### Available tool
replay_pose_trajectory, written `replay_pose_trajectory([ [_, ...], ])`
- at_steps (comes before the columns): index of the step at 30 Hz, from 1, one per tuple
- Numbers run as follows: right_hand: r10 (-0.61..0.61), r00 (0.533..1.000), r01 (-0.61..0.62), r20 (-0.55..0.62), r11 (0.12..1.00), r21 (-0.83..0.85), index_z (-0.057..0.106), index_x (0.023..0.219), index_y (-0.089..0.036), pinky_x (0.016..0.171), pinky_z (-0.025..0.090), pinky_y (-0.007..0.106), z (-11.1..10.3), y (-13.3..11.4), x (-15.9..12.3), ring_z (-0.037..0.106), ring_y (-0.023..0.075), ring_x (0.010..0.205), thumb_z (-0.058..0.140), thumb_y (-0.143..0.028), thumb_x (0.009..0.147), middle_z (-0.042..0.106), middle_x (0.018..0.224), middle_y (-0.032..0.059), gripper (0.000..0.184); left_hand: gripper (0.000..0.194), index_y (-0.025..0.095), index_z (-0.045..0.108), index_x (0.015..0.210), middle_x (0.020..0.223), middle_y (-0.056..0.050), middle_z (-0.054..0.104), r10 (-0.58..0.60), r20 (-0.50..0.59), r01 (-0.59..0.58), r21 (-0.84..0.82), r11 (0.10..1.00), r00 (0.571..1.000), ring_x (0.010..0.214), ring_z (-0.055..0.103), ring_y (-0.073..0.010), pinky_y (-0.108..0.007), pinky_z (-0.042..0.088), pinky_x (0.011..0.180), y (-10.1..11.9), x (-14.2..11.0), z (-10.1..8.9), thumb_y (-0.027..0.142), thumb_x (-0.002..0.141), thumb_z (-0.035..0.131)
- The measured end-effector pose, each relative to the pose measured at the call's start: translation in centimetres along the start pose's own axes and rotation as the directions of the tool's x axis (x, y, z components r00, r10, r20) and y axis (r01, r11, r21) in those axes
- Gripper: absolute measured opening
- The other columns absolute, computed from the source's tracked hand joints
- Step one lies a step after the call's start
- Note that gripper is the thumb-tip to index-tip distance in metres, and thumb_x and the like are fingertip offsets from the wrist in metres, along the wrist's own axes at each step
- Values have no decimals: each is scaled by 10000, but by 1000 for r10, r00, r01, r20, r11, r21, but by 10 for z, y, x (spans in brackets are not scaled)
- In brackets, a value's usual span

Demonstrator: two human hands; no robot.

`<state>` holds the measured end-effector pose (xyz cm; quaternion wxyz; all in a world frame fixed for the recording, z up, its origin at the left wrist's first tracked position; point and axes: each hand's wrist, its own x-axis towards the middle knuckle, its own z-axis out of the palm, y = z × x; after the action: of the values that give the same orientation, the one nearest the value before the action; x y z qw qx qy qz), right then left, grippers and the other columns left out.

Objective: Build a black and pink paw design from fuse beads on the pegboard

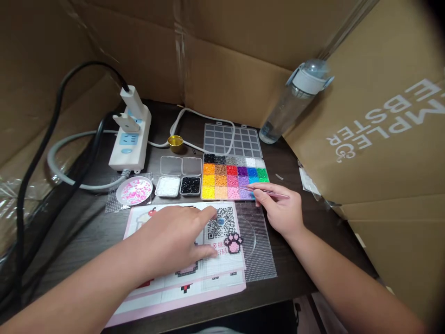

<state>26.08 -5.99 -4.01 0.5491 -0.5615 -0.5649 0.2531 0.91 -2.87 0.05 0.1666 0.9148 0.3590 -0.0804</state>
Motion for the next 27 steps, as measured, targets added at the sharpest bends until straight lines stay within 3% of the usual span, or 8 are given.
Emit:
replay_pose_trajectory([
  [10,13,998,-10,54,998,-58,845,922,-190,733,702,334,-3,1,1,801,197,758,762,-212,867,845,907,67,102,546,250,613,1268,883,-92,787,-22,75,20,28,999,997,767,727,-322,-327,365,564,-2,5,3,622,870,646],
  [17,20,997,-16,73,999,-51,842,940,-183,767,700,345,-3,2,1,807,208,804,755,-193,869,843,922,70,113,563,246,597,1284,799,-71,748,-50,124,48,18,999,991,700,687,-299,-321,325,551,-3,4,4,631,875,631],
  [23,47,997,-46,59,998,-31,843,932,-186,739,683,330,-5,0,1,792,187,760,762,-216,863,844,913,63,110,604,262,577,1329,898,-86,772,-92,164,90,18,996,982,809,714,-342,-345,363,592,-1,5,1,664,878,597],
  [25,-7,991,3,134,999,35,846,921,-200,714,676,316,-9,-2,-1,792,184,758,770,-197,865,845,922,63,95,607,264,574,1330,930,-92,778,-97,181,96,16,995,979,832,719,-352,-354,377,606,0,6,0,672,881,586],
  [27,-114,948,62,299,982,177,849,909,-207,734,675,316,-12,-4,-3,803,196,799,791,-163,853,846,924,70,92,593,267,575,1320,938,-93,781,-99,184,98,17,995,978,842,722,-358,-357,374,609,0,6,-1,666,881,585],
])
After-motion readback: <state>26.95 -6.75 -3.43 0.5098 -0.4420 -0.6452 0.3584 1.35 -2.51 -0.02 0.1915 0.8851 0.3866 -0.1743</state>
